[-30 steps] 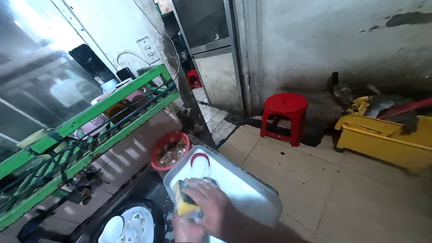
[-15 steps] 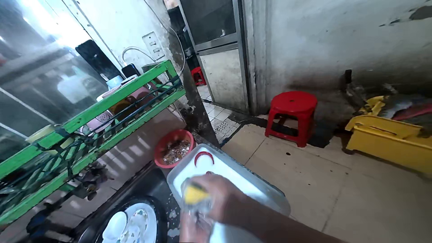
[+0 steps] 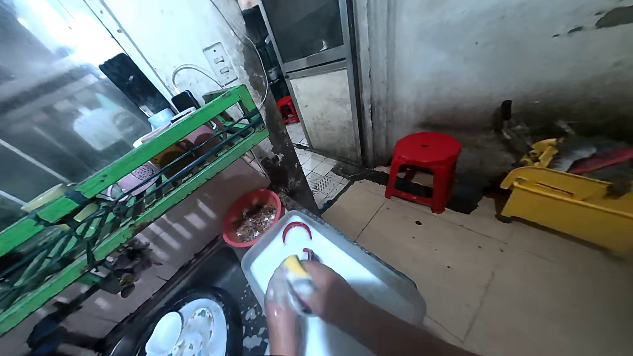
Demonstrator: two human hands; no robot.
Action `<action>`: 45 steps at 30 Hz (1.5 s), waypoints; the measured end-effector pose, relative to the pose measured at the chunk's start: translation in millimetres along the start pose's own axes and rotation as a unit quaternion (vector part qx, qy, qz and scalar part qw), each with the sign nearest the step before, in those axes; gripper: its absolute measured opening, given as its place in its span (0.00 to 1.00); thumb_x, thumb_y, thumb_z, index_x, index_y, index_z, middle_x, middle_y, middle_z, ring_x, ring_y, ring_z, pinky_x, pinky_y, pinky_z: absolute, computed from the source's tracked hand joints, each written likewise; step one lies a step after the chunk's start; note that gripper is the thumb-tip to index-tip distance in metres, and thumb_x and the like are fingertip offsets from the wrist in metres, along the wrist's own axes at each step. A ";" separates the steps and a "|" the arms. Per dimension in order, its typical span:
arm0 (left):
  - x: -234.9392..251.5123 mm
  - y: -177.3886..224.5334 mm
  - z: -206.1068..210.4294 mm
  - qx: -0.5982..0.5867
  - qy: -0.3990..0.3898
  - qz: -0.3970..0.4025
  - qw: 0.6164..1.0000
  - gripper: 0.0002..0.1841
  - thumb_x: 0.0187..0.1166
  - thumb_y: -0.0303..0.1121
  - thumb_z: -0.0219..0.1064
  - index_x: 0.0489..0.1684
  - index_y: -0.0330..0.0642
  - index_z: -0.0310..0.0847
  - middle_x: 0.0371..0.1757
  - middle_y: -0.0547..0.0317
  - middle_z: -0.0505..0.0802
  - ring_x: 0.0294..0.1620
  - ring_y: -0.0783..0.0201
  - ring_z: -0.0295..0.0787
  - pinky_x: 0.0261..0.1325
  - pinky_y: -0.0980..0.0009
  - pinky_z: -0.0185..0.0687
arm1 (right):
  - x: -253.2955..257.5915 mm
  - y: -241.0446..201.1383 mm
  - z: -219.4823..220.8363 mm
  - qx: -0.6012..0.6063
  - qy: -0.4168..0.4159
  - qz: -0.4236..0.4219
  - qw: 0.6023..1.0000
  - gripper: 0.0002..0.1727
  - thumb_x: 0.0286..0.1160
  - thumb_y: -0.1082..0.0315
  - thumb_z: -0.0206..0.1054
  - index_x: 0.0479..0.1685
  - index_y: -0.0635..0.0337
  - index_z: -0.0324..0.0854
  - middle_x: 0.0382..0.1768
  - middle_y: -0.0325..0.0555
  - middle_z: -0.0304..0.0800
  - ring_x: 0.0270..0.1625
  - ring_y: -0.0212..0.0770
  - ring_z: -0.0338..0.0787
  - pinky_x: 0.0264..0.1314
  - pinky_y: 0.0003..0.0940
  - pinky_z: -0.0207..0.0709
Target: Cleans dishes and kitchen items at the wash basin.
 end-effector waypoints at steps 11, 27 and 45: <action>15.5 -6.1 8.5 0.086 -0.052 0.134 0.986 0.22 0.86 0.28 0.46 0.66 0.21 0.79 0.66 0.32 0.87 0.71 0.53 0.82 0.79 0.60 0.72 | 1.7 6.4 -13.0 0.201 -0.020 0.150 0.968 0.27 0.77 0.67 0.64 0.75 0.71 0.73 0.62 0.61 0.87 0.63 0.49 0.88 0.70 0.46 0.79; 26.7 -0.7 -9.6 -0.124 -0.286 -0.265 0.912 0.24 0.93 0.44 0.41 0.44 0.43 0.85 0.29 0.62 0.90 0.30 0.71 0.87 0.35 0.73 0.86 | -10.6 -0.2 -11.3 -0.223 -0.168 -0.325 0.903 0.12 0.66 0.73 0.76 0.49 0.59 0.88 0.49 0.51 0.93 0.59 0.55 0.90 0.67 0.55 0.81; 34.7 -29.5 -40.3 -0.004 0.030 0.181 0.983 0.26 0.89 0.36 0.41 0.69 0.21 0.73 0.66 0.39 0.86 0.69 0.59 0.83 0.77 0.63 0.77 | 7.8 -0.6 -13.3 0.383 -0.148 0.231 0.882 0.23 0.79 0.70 0.54 0.73 0.59 0.73 0.51 0.46 0.88 0.49 0.38 0.90 0.53 0.39 0.86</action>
Point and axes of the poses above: each hand's wrist, its own x-axis towards the middle knuckle, its own z-axis out of the palm, y = z × x, the point moved 2 cm from there along x, towards the middle knuckle
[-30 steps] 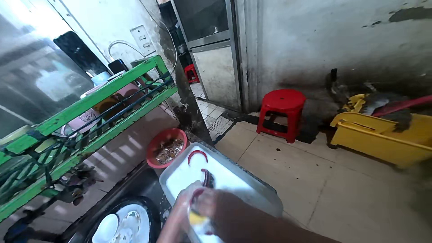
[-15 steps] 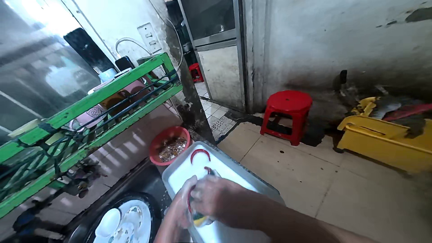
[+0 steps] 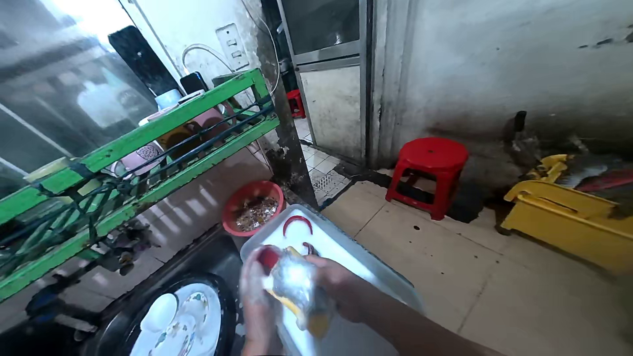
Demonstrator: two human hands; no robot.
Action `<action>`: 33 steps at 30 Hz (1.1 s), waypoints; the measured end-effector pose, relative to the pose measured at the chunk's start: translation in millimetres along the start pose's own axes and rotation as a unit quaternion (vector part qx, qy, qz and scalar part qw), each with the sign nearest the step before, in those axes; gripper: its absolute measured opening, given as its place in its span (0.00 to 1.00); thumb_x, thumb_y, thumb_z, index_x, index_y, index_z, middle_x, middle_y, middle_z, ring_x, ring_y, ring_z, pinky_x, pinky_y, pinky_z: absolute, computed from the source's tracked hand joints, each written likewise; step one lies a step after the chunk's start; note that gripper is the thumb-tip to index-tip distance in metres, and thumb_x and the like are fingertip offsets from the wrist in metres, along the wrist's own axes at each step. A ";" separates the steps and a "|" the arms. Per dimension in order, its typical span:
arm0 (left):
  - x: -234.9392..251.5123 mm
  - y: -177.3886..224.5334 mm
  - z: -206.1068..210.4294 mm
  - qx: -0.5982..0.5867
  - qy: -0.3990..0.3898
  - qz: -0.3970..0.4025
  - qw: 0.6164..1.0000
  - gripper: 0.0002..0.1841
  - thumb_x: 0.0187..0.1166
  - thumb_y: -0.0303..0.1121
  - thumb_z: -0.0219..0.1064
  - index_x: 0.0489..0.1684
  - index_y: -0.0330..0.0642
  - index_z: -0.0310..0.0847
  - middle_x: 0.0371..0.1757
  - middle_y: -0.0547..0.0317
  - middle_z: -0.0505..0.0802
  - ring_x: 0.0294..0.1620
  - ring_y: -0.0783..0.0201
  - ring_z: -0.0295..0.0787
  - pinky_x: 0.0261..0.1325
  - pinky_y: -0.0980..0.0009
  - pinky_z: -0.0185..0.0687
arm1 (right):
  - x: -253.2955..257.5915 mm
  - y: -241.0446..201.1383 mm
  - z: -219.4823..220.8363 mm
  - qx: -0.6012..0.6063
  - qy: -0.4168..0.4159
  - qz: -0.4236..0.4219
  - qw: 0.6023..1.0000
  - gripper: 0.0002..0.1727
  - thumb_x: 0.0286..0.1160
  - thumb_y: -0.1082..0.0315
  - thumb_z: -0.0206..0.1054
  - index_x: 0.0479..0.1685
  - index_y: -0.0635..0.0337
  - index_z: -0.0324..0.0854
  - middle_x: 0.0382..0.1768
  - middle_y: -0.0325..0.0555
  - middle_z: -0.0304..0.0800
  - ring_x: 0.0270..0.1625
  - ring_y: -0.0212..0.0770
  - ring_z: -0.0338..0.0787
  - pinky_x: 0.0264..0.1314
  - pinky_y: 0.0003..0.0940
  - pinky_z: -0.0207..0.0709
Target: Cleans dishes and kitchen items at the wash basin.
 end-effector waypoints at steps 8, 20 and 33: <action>-14.1 -86.7 -163.4 -0.135 0.395 -0.339 0.843 0.24 0.91 0.54 0.39 0.61 0.44 0.67 0.43 0.55 0.77 0.38 0.59 0.75 0.39 0.54 0.76 | -13.0 32.5 -68.8 -0.505 0.030 0.021 0.862 0.25 0.74 0.68 0.70 0.73 0.60 0.79 0.67 0.62 0.86 0.73 0.63 0.82 0.76 0.62 0.71; 12.1 -27.3 73.2 0.359 -0.465 -0.227 0.777 0.22 0.86 0.32 0.60 0.78 0.37 0.75 0.75 0.41 0.84 0.78 0.49 0.79 0.82 0.51 0.69 | -9.0 47.8 -63.2 -0.631 -0.037 0.095 0.769 0.33 0.68 0.63 0.75 0.76 0.62 0.74 0.72 0.64 0.79 0.76 0.69 0.76 0.71 0.70 0.71; -21.8 -13.7 52.0 0.078 -0.327 -0.400 0.852 0.12 0.77 0.24 0.62 0.52 0.31 0.86 0.39 0.54 0.91 0.37 0.65 0.86 0.45 0.65 0.83 | -9.9 25.1 -82.9 -0.237 0.168 -0.012 0.957 0.39 0.63 0.62 0.80 0.79 0.56 0.72 0.62 0.57 0.88 0.63 0.51 0.89 0.69 0.54 0.80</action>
Point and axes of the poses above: each hand's wrist, its own x-axis towards the middle knuckle, its own z-axis out of the palm, y = z × x, the point moved 2 cm from there along x, towards the middle knuckle
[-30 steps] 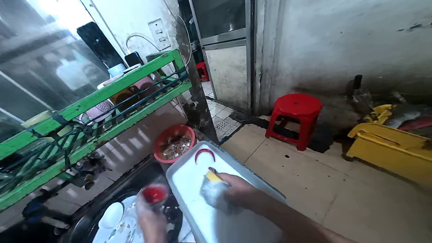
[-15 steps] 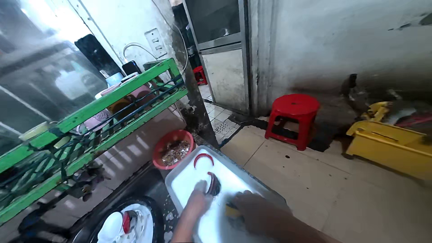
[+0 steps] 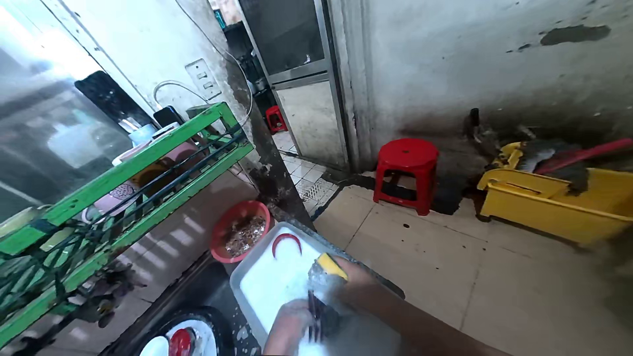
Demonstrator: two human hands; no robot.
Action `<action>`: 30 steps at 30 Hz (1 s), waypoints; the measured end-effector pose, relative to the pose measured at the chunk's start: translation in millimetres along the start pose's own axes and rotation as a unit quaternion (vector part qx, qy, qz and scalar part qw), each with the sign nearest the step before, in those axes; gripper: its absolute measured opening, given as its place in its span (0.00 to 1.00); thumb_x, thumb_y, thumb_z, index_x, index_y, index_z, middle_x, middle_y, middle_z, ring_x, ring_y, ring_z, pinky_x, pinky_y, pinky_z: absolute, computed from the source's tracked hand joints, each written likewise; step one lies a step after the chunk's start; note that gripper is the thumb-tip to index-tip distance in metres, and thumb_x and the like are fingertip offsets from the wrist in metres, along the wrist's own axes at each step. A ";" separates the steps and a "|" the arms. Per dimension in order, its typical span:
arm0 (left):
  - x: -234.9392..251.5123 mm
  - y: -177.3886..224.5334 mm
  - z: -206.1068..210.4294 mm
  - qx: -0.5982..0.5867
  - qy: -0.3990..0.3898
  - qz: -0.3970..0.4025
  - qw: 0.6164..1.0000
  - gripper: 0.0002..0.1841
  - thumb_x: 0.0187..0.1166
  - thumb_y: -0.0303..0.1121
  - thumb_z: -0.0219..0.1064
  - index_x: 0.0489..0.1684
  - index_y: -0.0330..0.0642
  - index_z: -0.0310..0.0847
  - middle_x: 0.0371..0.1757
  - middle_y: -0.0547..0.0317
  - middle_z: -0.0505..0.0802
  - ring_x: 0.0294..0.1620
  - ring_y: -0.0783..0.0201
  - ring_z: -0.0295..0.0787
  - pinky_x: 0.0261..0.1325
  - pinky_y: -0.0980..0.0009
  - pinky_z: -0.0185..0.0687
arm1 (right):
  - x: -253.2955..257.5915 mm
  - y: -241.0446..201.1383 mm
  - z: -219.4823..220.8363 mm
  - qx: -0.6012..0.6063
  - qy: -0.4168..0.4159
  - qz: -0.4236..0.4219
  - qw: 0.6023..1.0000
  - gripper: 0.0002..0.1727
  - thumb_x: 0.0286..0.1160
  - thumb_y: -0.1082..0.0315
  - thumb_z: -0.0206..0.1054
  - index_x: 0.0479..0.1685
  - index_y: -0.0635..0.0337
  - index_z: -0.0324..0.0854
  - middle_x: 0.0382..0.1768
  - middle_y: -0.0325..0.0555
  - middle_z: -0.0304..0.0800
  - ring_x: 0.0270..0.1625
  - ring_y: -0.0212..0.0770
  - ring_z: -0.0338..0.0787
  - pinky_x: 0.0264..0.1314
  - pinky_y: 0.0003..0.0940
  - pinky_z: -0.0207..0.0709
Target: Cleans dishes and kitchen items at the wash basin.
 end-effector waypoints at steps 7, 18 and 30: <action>-26.5 2.9 0.4 -0.163 0.125 0.012 0.978 0.09 0.80 0.24 0.63 0.50 0.28 0.83 0.34 0.51 0.89 0.34 0.63 0.86 0.41 0.65 0.84 | -1.9 -2.2 6.9 0.059 0.089 -0.043 0.993 0.44 0.56 0.57 0.81 0.80 0.59 0.71 0.61 0.52 0.89 0.62 0.42 0.89 0.68 0.45 0.83; -78.6 26.3 23.1 -0.071 0.075 0.201 0.974 0.13 0.78 0.25 0.67 0.56 0.26 0.84 0.45 0.49 0.95 0.49 0.66 0.93 0.60 0.64 0.88 | 33.9 -40.1 29.8 0.093 -0.057 0.067 0.992 0.28 0.86 0.62 0.62 0.83 0.63 0.67 0.71 0.65 0.80 0.73 0.55 0.80 0.77 0.53 0.70; -53.2 20.0 -0.8 -0.508 0.124 0.212 0.826 0.13 0.84 0.23 0.48 0.60 0.35 0.73 0.47 0.52 0.92 0.50 0.62 0.93 0.58 0.61 0.90 | 1.9 -53.9 63.0 0.176 0.088 -0.141 0.970 0.40 0.62 0.67 0.70 0.80 0.72 0.66 0.62 0.57 0.87 0.61 0.37 0.89 0.67 0.36 0.82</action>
Point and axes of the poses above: each hand's wrist, its own x-axis towards the middle knuckle, its own z-axis out of the palm, y = z × x, the point moved 2 cm from there along x, towards the middle knuckle
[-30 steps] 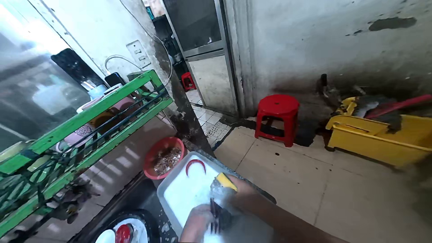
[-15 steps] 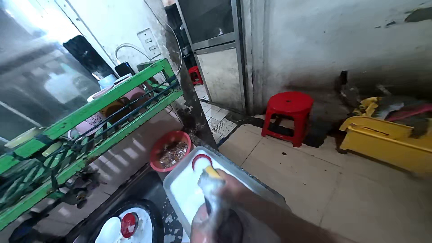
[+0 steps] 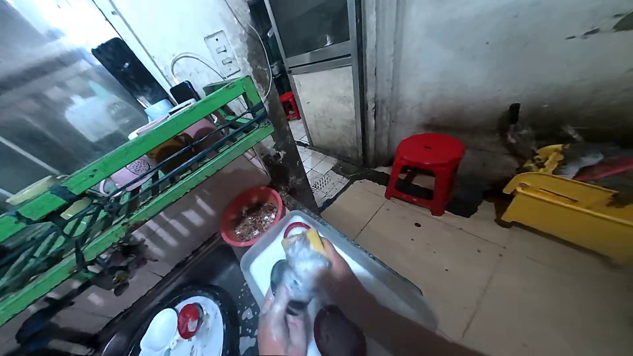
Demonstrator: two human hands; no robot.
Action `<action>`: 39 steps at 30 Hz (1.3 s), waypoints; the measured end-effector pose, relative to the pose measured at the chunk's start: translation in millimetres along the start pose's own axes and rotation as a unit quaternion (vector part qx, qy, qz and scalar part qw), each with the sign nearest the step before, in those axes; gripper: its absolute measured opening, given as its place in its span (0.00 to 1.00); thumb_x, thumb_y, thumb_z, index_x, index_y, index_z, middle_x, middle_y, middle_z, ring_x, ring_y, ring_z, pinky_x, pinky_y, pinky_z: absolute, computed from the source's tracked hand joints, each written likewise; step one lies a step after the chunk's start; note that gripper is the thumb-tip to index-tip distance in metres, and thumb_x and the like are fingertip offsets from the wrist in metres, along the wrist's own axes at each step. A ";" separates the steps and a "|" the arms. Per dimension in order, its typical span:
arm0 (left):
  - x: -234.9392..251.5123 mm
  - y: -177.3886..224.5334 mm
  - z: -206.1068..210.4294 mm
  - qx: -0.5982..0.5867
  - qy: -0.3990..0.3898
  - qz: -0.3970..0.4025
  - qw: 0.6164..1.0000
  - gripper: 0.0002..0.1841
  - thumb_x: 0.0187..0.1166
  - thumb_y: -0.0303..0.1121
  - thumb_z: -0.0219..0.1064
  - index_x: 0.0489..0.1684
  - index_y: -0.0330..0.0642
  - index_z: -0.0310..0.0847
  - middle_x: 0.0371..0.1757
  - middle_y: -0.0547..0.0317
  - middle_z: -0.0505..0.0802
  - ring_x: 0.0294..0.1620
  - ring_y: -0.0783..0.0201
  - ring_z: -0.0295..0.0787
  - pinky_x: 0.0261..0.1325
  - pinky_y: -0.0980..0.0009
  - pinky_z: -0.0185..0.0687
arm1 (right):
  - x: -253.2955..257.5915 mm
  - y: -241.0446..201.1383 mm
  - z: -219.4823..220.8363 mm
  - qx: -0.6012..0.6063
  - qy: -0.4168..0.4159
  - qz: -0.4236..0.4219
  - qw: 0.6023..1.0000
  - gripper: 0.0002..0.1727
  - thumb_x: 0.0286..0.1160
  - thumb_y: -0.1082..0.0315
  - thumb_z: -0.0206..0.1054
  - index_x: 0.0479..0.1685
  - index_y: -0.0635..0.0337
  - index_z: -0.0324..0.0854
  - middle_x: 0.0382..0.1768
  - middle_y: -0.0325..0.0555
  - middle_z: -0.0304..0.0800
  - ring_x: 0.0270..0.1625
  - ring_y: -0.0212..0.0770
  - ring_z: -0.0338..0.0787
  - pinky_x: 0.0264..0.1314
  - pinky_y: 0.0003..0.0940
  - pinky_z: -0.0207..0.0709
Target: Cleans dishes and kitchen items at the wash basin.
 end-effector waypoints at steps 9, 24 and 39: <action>1.0 -10.2 6.0 0.040 0.113 -0.041 0.992 0.12 0.89 0.27 0.48 0.58 0.34 0.75 0.42 0.49 0.90 0.43 0.60 0.91 0.48 0.61 0.91 | 14.7 -5.7 10.0 -0.255 -0.075 -0.009 0.964 0.33 0.68 0.60 0.72 0.77 0.56 0.77 0.60 0.56 0.91 0.63 0.53 0.91 0.66 0.57 0.82; 16.3 9.6 -18.2 0.275 0.068 0.102 0.954 0.21 0.93 0.37 0.45 0.61 0.29 0.80 0.51 0.50 0.90 0.52 0.66 0.89 0.59 0.67 0.86 | 14.6 -34.2 3.8 -0.077 -0.131 0.106 0.983 0.42 0.57 0.70 0.80 0.79 0.61 0.69 0.59 0.57 0.87 0.59 0.46 0.89 0.64 0.46 0.83; 15.3 3.2 -11.6 0.426 0.013 0.219 0.878 0.23 0.90 0.31 0.42 0.67 0.24 0.79 0.64 0.39 0.88 0.67 0.60 0.85 0.75 0.64 0.77 | 9.0 8.3 -1.0 -0.088 -0.164 0.162 0.969 0.30 0.76 0.63 0.66 0.77 0.67 0.70 0.59 0.62 0.86 0.60 0.52 0.88 0.65 0.52 0.81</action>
Point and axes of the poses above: each hand's wrist, its own x-axis towards the middle knuckle, its own z-axis out of the palm, y = z × x, the point moved 2 cm from there along x, towards the middle knuckle
